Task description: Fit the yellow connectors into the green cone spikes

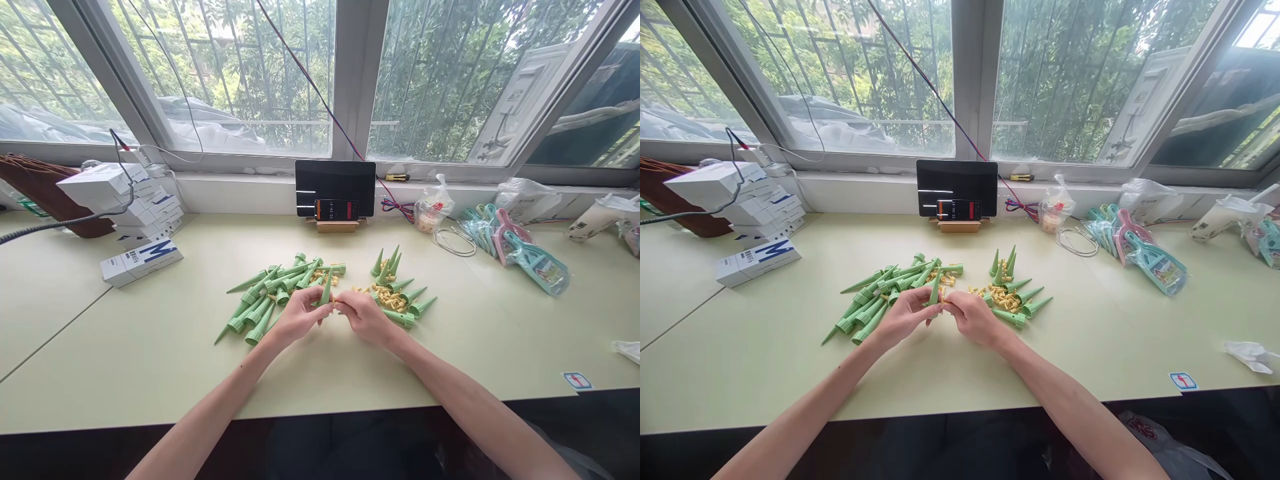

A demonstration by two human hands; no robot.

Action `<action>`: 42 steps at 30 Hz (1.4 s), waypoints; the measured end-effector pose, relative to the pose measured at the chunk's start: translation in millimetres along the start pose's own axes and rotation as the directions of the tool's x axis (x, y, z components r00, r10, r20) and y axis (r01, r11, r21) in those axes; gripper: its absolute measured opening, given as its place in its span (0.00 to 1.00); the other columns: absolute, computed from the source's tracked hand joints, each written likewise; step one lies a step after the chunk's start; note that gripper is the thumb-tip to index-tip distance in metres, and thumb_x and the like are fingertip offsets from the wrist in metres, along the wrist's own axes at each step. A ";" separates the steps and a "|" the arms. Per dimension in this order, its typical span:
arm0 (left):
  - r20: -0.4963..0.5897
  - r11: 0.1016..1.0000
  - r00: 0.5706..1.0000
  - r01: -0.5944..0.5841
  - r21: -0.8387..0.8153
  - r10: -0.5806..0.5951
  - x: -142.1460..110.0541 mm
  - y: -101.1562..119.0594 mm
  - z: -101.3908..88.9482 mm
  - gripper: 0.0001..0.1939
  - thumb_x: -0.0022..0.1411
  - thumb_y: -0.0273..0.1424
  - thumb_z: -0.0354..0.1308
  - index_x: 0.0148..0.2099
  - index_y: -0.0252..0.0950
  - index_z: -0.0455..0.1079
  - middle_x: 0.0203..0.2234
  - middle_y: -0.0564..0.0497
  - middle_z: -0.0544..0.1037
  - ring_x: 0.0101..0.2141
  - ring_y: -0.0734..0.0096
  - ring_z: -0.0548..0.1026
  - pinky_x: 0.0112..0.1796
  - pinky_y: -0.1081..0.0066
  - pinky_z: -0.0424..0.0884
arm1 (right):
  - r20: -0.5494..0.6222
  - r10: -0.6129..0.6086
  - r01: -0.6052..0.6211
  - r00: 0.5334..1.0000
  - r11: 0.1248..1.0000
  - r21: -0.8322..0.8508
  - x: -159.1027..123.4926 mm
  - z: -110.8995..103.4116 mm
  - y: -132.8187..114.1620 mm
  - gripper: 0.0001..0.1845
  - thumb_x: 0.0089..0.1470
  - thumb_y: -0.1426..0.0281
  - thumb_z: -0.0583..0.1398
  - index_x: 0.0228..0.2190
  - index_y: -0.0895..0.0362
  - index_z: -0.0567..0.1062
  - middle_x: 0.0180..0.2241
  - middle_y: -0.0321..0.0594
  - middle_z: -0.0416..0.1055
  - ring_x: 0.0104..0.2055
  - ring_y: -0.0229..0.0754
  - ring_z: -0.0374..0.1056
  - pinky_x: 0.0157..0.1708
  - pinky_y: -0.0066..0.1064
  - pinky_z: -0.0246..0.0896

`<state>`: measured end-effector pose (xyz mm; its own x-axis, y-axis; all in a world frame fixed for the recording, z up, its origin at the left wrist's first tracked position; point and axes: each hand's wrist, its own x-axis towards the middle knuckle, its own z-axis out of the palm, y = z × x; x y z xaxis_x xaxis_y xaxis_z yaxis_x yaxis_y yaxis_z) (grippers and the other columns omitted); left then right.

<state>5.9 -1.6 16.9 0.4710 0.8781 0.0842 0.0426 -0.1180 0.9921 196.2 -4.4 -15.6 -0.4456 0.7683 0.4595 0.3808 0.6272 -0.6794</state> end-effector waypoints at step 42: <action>-0.005 1.000 1.000 -0.007 0.027 0.007 -2.2 4.4 2.0 0.14 0.57 0.41 0.64 0.32 0.33 0.71 0.27 0.51 0.70 0.28 0.74 0.67 0.25 0.76 0.67 | 0.022 0.048 -0.049 0.999 0.998 0.036 0.0 0.3 -0.7 0.15 0.64 0.70 0.50 0.25 0.55 0.64 0.23 0.34 0.63 0.25 0.37 0.57 0.28 0.28 0.52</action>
<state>6.8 -5.0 20.9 0.4669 0.8795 0.0915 0.0636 -0.1366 0.9886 195.7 -4.9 -15.3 -0.4447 0.7944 0.4136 0.3726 0.5840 -0.7212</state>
